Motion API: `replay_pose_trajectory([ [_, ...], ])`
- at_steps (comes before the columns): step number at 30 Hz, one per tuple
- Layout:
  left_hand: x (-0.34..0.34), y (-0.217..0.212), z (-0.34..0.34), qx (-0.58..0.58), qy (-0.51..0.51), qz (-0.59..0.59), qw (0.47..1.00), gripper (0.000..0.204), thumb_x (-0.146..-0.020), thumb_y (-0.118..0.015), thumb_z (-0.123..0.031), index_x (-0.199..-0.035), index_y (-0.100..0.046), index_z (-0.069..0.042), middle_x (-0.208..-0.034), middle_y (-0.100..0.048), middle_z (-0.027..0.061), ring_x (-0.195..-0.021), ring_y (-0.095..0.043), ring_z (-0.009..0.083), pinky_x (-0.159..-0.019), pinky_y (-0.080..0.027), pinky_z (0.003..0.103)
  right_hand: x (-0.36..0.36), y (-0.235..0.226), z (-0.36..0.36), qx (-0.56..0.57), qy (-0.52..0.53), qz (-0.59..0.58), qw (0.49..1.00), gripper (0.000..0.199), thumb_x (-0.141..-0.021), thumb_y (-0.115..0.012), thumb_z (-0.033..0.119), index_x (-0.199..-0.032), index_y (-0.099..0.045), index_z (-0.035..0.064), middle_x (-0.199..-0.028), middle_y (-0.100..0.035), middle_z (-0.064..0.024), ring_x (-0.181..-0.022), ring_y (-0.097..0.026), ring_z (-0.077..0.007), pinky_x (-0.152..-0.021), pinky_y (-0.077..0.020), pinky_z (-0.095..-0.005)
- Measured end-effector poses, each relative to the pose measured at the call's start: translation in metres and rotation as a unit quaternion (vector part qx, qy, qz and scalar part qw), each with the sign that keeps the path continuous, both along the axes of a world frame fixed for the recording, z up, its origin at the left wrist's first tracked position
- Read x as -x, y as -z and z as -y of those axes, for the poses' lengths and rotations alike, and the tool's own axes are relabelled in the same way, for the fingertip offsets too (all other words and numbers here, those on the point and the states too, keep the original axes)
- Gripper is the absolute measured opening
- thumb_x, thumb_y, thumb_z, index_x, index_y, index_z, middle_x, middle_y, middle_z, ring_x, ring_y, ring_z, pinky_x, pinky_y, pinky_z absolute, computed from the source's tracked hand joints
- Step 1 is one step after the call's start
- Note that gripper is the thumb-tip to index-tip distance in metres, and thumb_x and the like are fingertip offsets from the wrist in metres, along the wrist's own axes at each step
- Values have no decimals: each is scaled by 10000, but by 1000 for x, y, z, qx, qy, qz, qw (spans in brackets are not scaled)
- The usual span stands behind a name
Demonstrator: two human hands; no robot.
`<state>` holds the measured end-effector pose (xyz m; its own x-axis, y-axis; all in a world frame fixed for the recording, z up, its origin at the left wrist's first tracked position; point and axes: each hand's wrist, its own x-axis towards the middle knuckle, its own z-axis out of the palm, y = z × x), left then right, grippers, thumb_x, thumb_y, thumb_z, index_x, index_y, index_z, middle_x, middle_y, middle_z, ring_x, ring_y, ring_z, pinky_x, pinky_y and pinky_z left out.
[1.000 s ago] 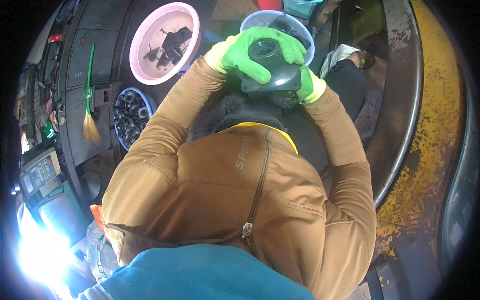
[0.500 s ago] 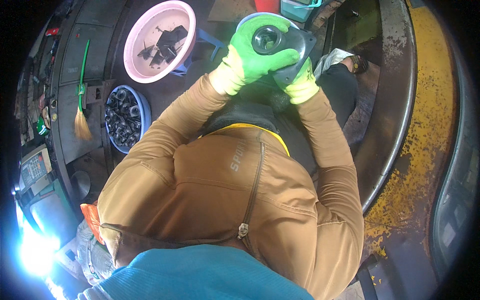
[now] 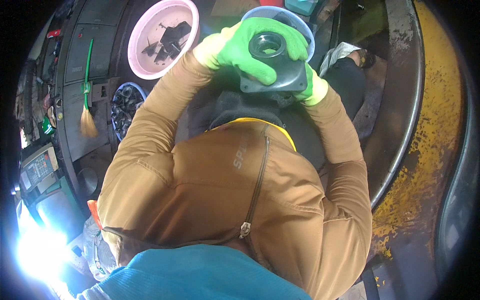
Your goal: The person repeatedly picks up small black metal parts from a pink basin and grinds them against a rotating grinding wheel. After grinding, the parts are placed into a white bucket. The process is repeated for multiple parts.
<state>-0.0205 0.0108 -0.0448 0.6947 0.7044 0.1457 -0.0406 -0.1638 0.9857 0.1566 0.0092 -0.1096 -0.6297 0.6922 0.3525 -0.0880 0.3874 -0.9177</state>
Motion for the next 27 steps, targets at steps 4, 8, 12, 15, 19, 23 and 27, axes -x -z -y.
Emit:
replay_pose_trajectory([
  [4,-2,6,-11,42,157,66,984,573,-500,-809,-226,-1007,-634,-25,-1132,-612,125,-1107,-549,261,-962,-408,379,12,7,5,-18,0,-4,1000,465,-800,-682,134,-1225,-513,54,-1158,-589,-73,-1032,-575,-187,-913,-463,-340],
  [8,5,1,-33,-77,105,25,991,650,-544,-770,-261,-1114,-593,-4,-1218,-565,128,-1154,-515,253,-998,-377,379,9,14,-11,-85,56,24,995,431,-846,-638,129,-1247,-499,57,-1173,-583,-73,-1041,-573,-189,-924,-458,-345],
  [12,-5,13,-22,-71,-213,-9,974,586,-660,-781,-157,-1189,-572,-16,-1157,-599,100,-1072,-559,173,-949,-431,310,0,26,-35,-153,114,12,982,372,-848,-608,145,-1193,-546,21,-1156,-592,-141,-1054,-581,-247,-896,-464,-355],
  [15,-27,35,-5,-46,-325,60,943,506,-657,-817,-165,-1091,-607,-13,-1006,-655,73,-928,-612,137,-836,-495,289,3,35,-29,-154,202,-28,967,409,-853,-600,130,-1237,-521,13,-1204,-579,-149,-1106,-567,-253,-930,-450,-348],
  [19,-37,41,2,-152,-406,30,901,493,-631,-837,-146,-1057,-615,-34,-1006,-643,73,-908,-614,131,-796,-506,275,8,30,-10,-37,232,-87,968,438,-887,-575,128,-1300,-471,28,-1253,-553,-129,-1148,-541,-237,-964,-433,-336],
  [23,-39,28,12,-203,-405,32,891,477,-617,-841,-139,-1029,-620,-43,-1044,-629,72,-923,-609,144,-816,-499,288,8,11,-5,-158,279,7,947,417,-889,-590,114,-1273,-471,1,-1176,-584,-121,-1071,-572,-218,-912,-457,-308],
  [27,-31,20,16,-229,-363,23,903,477,-609,-838,-124,-1028,-622,-46,-1067,-631,71,-960,-602,165,-845,-490,304,13,4,-1,-91,220,-18,971,474,-878,-611,135,-1304,-434,29,-1226,-554,-109,-1115,-549,-201,-943,-445,-310],
])
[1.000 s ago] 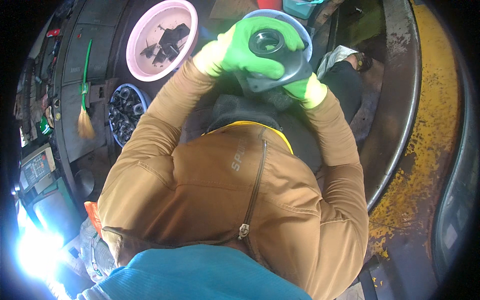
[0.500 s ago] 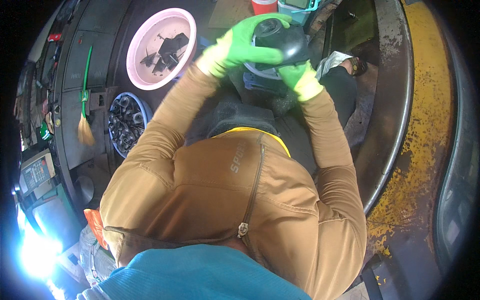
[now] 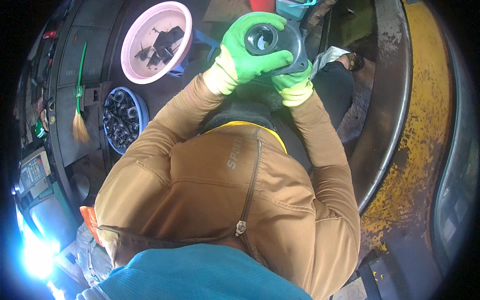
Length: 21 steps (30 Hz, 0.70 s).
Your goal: The person repeatedly picks up small black metal parts from a pink basin and grinds them against a rotating grinding wheel. After grinding, the parts are placed into a white bucket. The process is repeated for multiple parts.
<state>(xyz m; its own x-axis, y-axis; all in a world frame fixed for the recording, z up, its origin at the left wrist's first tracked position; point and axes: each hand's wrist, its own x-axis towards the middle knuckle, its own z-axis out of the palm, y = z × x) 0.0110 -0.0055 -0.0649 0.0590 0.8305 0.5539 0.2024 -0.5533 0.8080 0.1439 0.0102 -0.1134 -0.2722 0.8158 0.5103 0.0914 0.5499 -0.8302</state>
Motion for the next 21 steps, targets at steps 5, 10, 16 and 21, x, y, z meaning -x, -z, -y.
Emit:
replay_pose_trajectory([
  [5,13,1,0,30,61,5,998,474,-612,-837,-118,-1029,-623,-45,-1086,-629,78,-985,-599,166,-870,-485,315,-12,2,0,-35,-60,68,995,562,-813,-688,119,-1289,-410,15,-1202,-548,-105,-1088,-549,-206,-932,-438,-307],
  [10,24,-5,-2,46,117,-46,991,448,-624,-825,-113,-1022,-632,-44,-1072,-631,80,-976,-599,165,-866,-484,313,-21,11,1,146,-185,-19,972,607,-793,-714,131,-1317,-421,37,-1241,-548,-99,-1126,-545,-201,-942,-457,-329],
  [16,33,-13,0,116,240,-34,963,429,-620,-789,-105,-1018,-639,-50,-1052,-631,69,-1003,-587,170,-886,-468,316,-17,14,1,376,-341,-233,830,578,-833,-666,198,-1324,-404,40,-1277,-510,-98,-1150,-519,-203,-979,-433,-337],
  [21,35,-12,-8,96,370,-67,922,466,-574,-778,-198,-992,-640,-44,-1061,-645,93,-1083,-573,237,-1042,-344,407,-21,14,8,398,-316,-115,853,562,-885,-597,321,-1346,-402,66,-1249,-512,-96,-1113,-522,-186,-926,-446,-316],
])
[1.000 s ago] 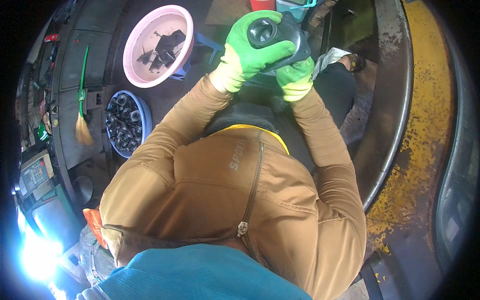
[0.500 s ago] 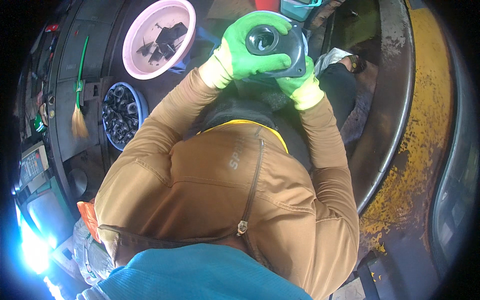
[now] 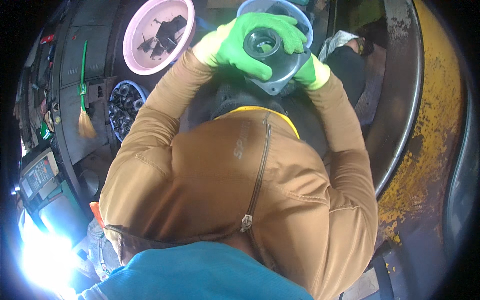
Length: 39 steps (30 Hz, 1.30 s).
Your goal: The person repeatedly picks up small black metal parts from a pink basin and grinds them against a rotating grinding wheel. After grinding, the parts are placed into a white bucket. The process is repeated for multiple parts.
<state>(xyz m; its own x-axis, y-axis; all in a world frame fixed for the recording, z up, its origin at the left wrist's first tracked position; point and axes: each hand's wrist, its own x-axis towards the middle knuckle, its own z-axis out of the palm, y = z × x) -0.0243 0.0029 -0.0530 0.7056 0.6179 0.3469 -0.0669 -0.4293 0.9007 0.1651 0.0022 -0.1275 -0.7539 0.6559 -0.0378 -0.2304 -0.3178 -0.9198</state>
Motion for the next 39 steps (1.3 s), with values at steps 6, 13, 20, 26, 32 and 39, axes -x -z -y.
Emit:
replay_pose_trajectory([
  [6,-19,17,-9,69,208,143,965,520,-570,-779,-373,-927,-635,-23,-1019,-654,136,-1049,-584,326,-1086,-252,511,5,9,22,-130,-18,32,991,465,-921,-517,333,-1300,-441,75,-1074,-561,-76,-922,-566,-165,-767,-471,-280],
  [13,-17,52,-25,-70,-421,-8,904,368,-819,-671,-317,-1082,-601,-70,-967,-683,11,-905,-641,124,-840,-501,318,12,-11,-15,298,10,-162,941,496,-961,-358,515,-929,-567,67,-450,-335,53,-296,-233,-53,-298,-191,-204],
  [20,-13,79,-26,170,-245,214,930,349,-889,-568,-194,-1190,-505,-31,-1075,-615,168,-976,-616,296,-859,-520,442,18,-13,-39,40,331,-18,943,224,-864,-650,156,-1048,-570,55,-804,-585,4,-584,-515,-56,-504,-406,-191],
  [26,-23,71,-4,446,-121,356,812,412,-923,-531,-280,-1255,-481,-42,-1160,-578,175,-1046,-597,263,-907,-510,397,9,-9,-41,-61,336,93,935,203,-842,-676,144,-998,-643,19,-841,-636,-5,-716,-564,-57,-631,-461,-201],
  [32,-25,77,5,436,-199,339,810,427,-952,-469,-327,-1281,-482,-56,-1214,-563,128,-1078,-585,285,-885,-498,499,9,1,-45,-87,363,71,925,222,-843,-675,170,-1000,-641,17,-805,-612,15,-688,-532,-40,-604,-429,-192],
  [39,-23,77,5,113,-303,163,932,487,-750,-710,-45,-1208,-544,-43,-1128,-625,92,-1018,-614,206,-874,-491,304,9,0,-48,-73,347,-10,935,244,-854,-668,176,-1020,-631,1,-835,-622,5,-702,-551,-52,-617,-445,-202],
])
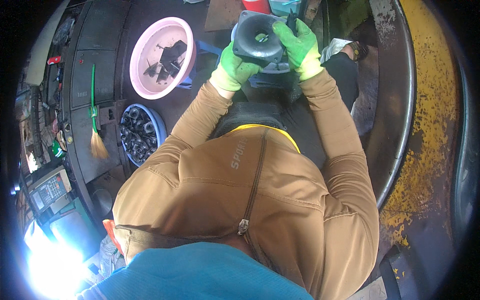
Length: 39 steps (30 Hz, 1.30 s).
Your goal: The person repeatedly picks up small black metal parts from a pink basin and grinds them against a rotating grinding wheel. After grinding, the parts are placed into a white bucket. The process is repeated for multiple parts.
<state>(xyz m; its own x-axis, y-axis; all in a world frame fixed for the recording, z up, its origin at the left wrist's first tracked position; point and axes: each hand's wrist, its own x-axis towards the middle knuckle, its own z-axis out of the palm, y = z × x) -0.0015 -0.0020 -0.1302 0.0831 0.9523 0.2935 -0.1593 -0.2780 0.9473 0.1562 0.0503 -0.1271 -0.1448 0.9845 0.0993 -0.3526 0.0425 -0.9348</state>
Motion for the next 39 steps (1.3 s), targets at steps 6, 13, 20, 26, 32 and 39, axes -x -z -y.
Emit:
replay_pose_trajectory([
  [6,-1,-7,-4,-209,-108,-281,930,375,-842,-611,-94,-1206,-544,-31,-1128,-622,106,-1017,-613,227,-868,-488,320,-1,2,0,52,-58,-144,987,206,-890,-614,105,-1069,-602,5,-910,-647,-39,-788,-613,-98,-699,-516,-234],
  [13,5,-8,-7,-113,-3,-141,984,336,-926,-495,-114,-1231,-532,22,-1192,-596,137,-1067,-593,236,-918,-468,332,-7,12,-3,18,-84,-210,974,198,-889,-600,58,-1081,-588,11,-947,-643,-50,-830,-621,-122,-730,-532,-257],
  [20,22,-9,-4,-36,111,-115,986,374,-942,-496,-172,-1266,-510,12,-1220,-584,123,-1086,-581,215,-948,-454,336,-15,11,-3,39,-94,-152,983,298,-891,-574,101,-1161,-553,-25,-1034,-638,-113,-914,-621,-186,-827,-510,-320],
  [26,11,-11,3,218,175,335,900,477,-943,-509,-323,-1319,-457,-35,-1238,-548,141,-1154,-528,252,-1003,-425,410,-18,-2,3,-12,-114,-12,993,289,-882,-561,84,-1160,-572,6,-948,-637,-53,-777,-601,-112,-701,-512,-241],
  [32,16,-24,4,186,187,257,930,478,-881,-589,-330,-1254,-517,-39,-1255,-539,143,-1157,-519,248,-989,-418,385,-11,9,-3,-233,-57,114,964,377,-755,-699,-5,-1120,-612,34,-1033,-635,-57,-896,-599,-128,-787,-489,-252],
  [39,48,-37,-14,-206,-261,-378,864,566,-538,-858,-268,-1042,-669,-92,-1153,-618,96,-1097,-528,302,-970,-405,403,-8,13,-17,68,70,56,994,289,-824,-702,150,-1075,-615,36,-789,-611,7,-523,-466,-36,-449,-340,-188],
])
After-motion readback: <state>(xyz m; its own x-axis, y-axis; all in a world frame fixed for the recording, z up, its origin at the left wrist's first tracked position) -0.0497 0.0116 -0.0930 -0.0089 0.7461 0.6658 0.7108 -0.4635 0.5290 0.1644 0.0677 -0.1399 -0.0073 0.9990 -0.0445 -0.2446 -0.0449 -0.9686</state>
